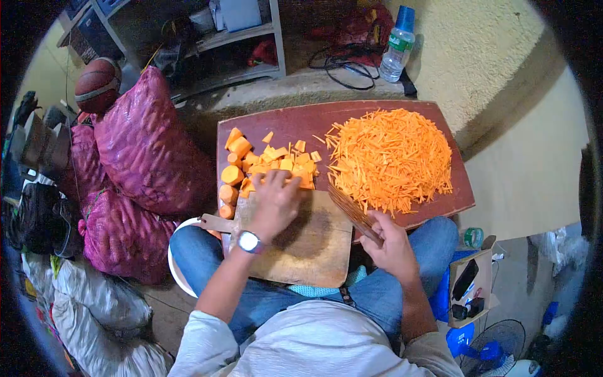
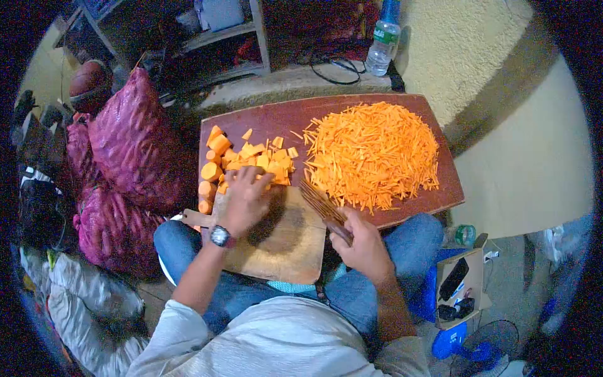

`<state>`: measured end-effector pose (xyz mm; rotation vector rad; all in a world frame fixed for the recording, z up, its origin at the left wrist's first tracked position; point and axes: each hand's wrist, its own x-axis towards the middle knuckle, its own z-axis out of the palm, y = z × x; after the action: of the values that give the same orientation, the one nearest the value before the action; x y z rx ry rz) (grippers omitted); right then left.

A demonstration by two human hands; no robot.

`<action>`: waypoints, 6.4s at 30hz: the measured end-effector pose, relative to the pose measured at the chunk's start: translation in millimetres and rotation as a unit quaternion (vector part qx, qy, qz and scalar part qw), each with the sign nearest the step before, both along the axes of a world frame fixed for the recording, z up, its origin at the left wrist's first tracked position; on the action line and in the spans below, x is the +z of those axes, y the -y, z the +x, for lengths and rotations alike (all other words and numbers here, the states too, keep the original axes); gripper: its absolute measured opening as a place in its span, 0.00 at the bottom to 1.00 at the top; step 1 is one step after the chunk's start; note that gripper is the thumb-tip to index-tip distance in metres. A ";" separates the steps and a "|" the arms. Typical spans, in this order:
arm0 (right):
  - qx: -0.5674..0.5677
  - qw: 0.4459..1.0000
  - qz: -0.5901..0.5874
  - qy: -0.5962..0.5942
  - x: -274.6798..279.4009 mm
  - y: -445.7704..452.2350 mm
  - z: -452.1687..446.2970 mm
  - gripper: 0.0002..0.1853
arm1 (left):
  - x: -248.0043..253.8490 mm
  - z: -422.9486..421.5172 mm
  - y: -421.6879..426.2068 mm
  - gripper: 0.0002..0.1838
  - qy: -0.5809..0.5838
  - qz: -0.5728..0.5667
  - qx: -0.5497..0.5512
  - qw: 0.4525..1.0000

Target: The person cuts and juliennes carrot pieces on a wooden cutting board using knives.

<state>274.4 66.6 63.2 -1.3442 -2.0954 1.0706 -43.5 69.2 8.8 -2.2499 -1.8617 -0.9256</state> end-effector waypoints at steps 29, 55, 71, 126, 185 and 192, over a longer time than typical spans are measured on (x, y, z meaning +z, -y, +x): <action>0.053 0.994 0.021 0.089 8.5 7.2 -37.8 0.15 | -17.1 -51.8 -18.9 0.04 0.133 -0.006 0.043 0.990; 0.037 0.996 0.049 0.070 0.4 8.8 -37.2 0.14 | -27.8 -45.9 -24.3 0.11 -0.008 -0.010 0.080 0.997; 0.023 0.997 0.036 0.067 10.2 11.4 -44.8 0.13 | 19.8 -27.1 12.9 0.08 0.154 0.047 0.001 0.987; 0.206 0.969 -0.076 0.115 39.5 56.9 -19.3 0.29 | -18.1 46.4 120.5 0.18 -0.010 -0.097 -0.070 0.993; 0.218 0.960 -0.108 0.142 37.8 39.8 -48.3 0.24 | -17.7 48.9 125.7 0.21 0.015 -0.062 -0.060 0.996; 0.245 0.956 -0.090 0.133 24.9 28.0 -70.8 0.24 | -21.1 47.9 123.1 0.21 0.026 -0.055 -0.062 0.996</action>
<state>203.6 38.6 88.0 -1.1193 -2.6813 1.3639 4.5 -54.0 -12.3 -2.4532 -1.8551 -0.9296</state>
